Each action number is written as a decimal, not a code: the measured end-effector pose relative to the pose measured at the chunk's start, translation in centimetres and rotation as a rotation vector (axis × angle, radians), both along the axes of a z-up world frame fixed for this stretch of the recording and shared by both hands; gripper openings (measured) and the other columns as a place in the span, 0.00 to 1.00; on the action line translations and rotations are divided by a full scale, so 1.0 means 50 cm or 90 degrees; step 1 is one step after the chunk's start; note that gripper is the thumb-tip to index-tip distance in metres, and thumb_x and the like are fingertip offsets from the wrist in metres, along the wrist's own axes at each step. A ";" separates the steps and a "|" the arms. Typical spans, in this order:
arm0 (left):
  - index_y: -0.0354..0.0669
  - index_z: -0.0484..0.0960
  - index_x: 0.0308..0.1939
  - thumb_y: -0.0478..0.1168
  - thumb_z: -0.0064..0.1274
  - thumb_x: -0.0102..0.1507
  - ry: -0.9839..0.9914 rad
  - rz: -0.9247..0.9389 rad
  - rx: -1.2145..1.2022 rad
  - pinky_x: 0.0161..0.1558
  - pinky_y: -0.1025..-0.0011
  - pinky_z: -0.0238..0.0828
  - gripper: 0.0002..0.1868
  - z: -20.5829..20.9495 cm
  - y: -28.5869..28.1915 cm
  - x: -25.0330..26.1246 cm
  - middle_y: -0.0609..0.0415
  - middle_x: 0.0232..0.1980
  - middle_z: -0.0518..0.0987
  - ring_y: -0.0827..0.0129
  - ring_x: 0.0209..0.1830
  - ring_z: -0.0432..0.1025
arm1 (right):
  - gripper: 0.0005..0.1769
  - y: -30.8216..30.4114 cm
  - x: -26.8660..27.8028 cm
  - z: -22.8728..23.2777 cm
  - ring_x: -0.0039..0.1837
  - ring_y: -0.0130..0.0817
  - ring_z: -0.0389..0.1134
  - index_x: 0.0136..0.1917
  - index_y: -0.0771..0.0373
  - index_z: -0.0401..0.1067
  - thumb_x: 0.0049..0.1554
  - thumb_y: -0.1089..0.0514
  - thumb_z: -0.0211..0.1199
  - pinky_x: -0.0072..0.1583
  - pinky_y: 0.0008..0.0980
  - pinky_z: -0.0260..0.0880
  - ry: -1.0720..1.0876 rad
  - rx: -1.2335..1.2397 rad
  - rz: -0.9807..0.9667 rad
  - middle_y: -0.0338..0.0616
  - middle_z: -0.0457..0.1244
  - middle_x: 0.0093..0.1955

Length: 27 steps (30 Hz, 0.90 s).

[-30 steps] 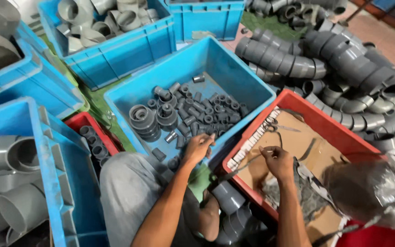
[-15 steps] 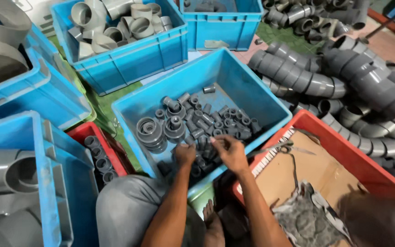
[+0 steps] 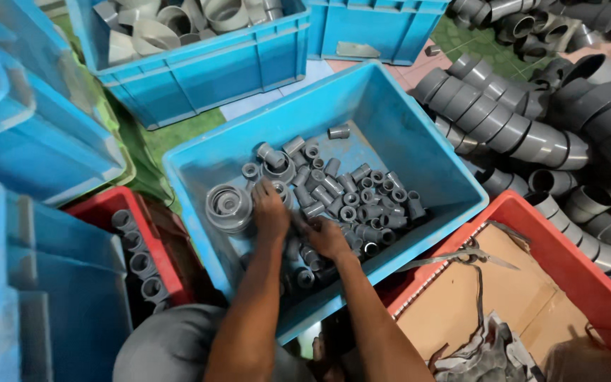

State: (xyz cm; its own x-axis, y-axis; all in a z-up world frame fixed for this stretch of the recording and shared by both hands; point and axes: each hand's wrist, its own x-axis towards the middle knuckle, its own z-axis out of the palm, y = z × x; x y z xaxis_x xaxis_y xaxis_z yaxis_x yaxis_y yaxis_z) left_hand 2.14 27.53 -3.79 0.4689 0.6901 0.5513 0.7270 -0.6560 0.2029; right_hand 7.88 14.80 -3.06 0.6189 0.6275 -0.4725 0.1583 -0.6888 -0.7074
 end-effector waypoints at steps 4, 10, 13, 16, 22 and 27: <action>0.32 0.78 0.55 0.36 0.54 0.61 0.062 -0.024 -0.073 0.39 0.74 0.76 0.18 -0.029 0.030 0.007 0.46 0.46 0.78 0.61 0.41 0.76 | 0.30 0.000 0.011 -0.007 0.66 0.48 0.67 0.64 0.52 0.71 0.56 0.34 0.57 0.66 0.48 0.66 0.019 -0.103 -0.011 0.50 0.69 0.58; 0.36 0.69 0.60 0.45 0.78 0.37 -0.034 -0.155 -0.393 0.53 0.52 0.74 0.51 -0.016 0.057 0.000 0.36 0.52 0.75 0.40 0.52 0.74 | 0.33 0.051 0.046 -0.058 0.68 0.52 0.65 0.69 0.57 0.68 0.64 0.34 0.41 0.68 0.49 0.62 0.002 -0.075 -0.016 0.56 0.65 0.64; 0.36 0.59 0.70 0.60 0.75 0.39 -0.053 -0.108 -0.686 0.69 0.53 0.60 0.65 0.022 0.059 -0.008 0.33 0.68 0.67 0.43 0.70 0.62 | 0.29 0.075 0.047 -0.075 0.69 0.53 0.62 0.76 0.57 0.59 0.67 0.44 0.45 0.68 0.46 0.64 -0.136 -0.024 0.040 0.58 0.63 0.67; 0.35 0.73 0.58 0.58 0.75 0.39 -0.012 -0.097 -0.771 0.61 0.54 0.66 0.50 0.025 0.055 0.000 0.40 0.57 0.78 0.47 0.62 0.70 | 0.29 0.083 0.034 -0.006 0.72 0.44 0.60 0.80 0.59 0.45 0.68 0.53 0.34 0.72 0.44 0.62 -0.251 -0.149 0.180 0.55 0.61 0.69; 0.31 0.82 0.31 0.40 0.77 0.37 -0.284 -0.279 -0.707 0.43 0.60 0.74 0.25 -0.042 0.053 -0.017 0.28 0.31 0.77 0.30 0.41 0.69 | 0.57 0.075 -0.011 0.131 0.80 0.45 0.47 0.78 0.59 0.53 0.56 0.20 0.12 0.80 0.45 0.37 0.218 -0.050 -0.076 0.51 0.52 0.77; 0.37 0.81 0.38 0.47 0.81 0.32 -0.265 -0.279 -0.765 0.39 0.61 0.72 0.36 -0.029 0.057 -0.057 0.34 0.37 0.80 0.34 0.48 0.70 | 0.60 0.089 -0.028 0.132 0.78 0.52 0.50 0.82 0.48 0.45 0.50 0.11 0.21 0.74 0.50 0.51 0.382 0.049 -0.147 0.52 0.51 0.78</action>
